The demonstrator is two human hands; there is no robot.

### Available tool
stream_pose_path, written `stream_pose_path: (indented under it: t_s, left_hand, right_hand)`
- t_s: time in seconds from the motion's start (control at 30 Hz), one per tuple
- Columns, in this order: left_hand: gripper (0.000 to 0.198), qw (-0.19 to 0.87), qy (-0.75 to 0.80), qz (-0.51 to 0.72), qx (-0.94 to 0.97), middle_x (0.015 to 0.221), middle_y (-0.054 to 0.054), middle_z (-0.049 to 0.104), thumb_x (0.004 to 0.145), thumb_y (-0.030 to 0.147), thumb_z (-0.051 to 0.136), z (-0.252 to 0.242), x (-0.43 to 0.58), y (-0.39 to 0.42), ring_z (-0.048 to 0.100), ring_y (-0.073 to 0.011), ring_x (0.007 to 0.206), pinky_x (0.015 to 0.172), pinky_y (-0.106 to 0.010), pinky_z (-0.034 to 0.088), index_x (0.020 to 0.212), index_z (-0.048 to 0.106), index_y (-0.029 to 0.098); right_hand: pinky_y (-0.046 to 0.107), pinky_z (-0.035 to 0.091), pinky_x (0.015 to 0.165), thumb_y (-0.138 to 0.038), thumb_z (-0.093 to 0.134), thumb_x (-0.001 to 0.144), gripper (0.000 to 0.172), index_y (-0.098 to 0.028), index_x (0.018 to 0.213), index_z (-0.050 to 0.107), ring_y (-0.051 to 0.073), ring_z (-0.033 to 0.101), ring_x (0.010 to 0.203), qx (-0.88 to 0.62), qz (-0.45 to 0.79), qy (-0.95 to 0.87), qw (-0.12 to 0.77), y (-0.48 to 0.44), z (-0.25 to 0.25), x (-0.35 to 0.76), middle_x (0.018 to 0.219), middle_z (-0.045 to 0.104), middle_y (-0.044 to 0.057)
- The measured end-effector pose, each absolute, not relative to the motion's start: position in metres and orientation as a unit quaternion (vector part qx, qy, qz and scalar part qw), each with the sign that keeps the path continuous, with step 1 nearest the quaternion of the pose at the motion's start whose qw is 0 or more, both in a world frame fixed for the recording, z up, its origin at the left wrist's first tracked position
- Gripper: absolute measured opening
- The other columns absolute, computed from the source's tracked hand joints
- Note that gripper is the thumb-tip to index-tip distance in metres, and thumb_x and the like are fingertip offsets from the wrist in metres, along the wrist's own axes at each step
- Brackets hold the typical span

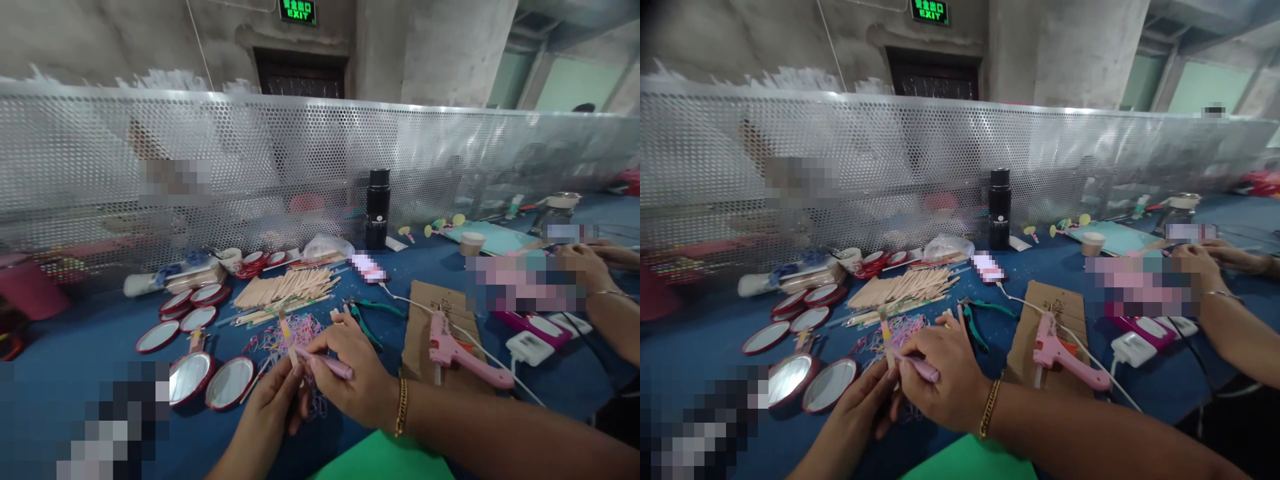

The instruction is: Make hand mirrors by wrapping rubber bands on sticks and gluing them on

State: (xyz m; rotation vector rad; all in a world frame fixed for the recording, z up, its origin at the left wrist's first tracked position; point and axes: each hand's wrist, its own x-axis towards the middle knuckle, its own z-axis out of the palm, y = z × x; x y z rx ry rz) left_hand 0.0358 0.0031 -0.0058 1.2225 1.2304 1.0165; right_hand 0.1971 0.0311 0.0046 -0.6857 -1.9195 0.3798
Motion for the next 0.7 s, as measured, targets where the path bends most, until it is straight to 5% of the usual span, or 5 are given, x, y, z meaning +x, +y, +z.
stream_pose_path:
  t_s: [0.5, 0.7]
  left_hand:
    - [0.041, 0.541, 0.524, 0.437, 0.492, 0.049, 0.005, 0.053, 0.079, 0.057, 0.062, -0.001, 0.041, -0.002, 0.037, -0.0054, 0.037, 0.037, -0.016, 0.026, 0.075, 0.056, 0.017]
    - [0.039, 0.524, 0.523, 0.429, 0.518, 0.050, 0.005, 0.053, 0.080, 0.057, 0.061, 0.002, 0.043, -0.002, 0.039, -0.0063, 0.038, 0.038, -0.017, 0.028, 0.076, 0.055, 0.018]
  right_hand:
    - [0.042, 0.024, 0.107, -0.016, 0.055, 0.084, 0.017, -0.023, 0.099, 0.059, 0.016, 0.063, 0.086, -0.296, 0.176, -0.791, 0.505, 0.027, 0.008, 0.202, 0.090, 0.069, -0.001]
    - [0.038, 0.036, 0.091, -0.020, 0.053, 0.087, 0.007, -0.021, 0.081, 0.058, 0.016, 0.058, 0.074, -0.313, 0.183, -0.772, 0.522, 0.029, 0.013, 0.203, 0.074, 0.063, -0.001]
